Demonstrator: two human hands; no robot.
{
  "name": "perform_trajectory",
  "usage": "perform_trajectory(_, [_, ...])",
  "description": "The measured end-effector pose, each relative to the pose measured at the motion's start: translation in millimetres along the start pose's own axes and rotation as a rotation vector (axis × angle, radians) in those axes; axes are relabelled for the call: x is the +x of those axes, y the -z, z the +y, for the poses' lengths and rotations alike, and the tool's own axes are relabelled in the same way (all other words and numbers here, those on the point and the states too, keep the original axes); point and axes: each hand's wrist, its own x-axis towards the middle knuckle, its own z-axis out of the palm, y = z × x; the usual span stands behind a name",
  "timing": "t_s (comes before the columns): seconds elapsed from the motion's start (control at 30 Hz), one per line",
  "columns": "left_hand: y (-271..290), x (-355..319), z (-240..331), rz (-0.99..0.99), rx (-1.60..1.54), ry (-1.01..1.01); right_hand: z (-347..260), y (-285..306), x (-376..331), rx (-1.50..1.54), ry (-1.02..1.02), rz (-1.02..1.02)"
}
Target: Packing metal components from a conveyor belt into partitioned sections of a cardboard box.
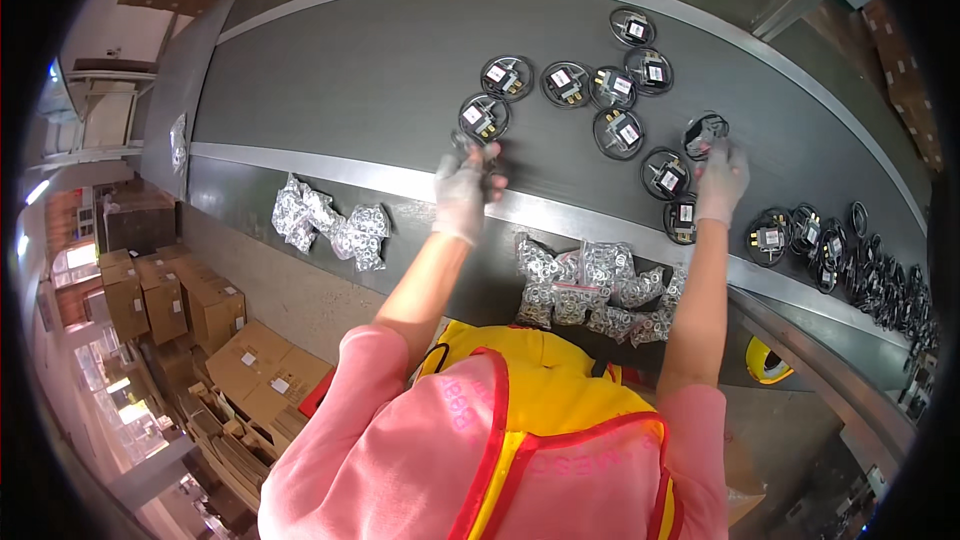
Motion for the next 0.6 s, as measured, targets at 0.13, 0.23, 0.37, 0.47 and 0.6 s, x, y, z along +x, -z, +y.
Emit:
perform_trajectory(0.13, [-26.7,45.0,-26.4,0.203,0.624,-0.435,30.2,-58.1,-53.4,-0.626,0.689,-0.087])
perform_trajectory(0.23, [-30.1,67.8,-45.7,0.272,1.252,-0.640,51.6,-84.5,-83.5,-1.195,0.780,-0.347])
perform_trajectory(0.37, [4.6,60.4,-35.3,0.076,1.526,-0.647,40.1,-58.2,-81.2,-1.398,0.867,-0.402])
perform_trajectory(0.47, [58.7,70.7,-25.6,0.108,1.623,-0.663,46.2,-28.9,-64.6,-1.303,1.035,-0.251])
perform_trajectory(0.6, [91.0,81.5,-16.5,0.205,1.424,-0.810,41.2,-14.9,-54.1,-1.164,0.692,-0.313])
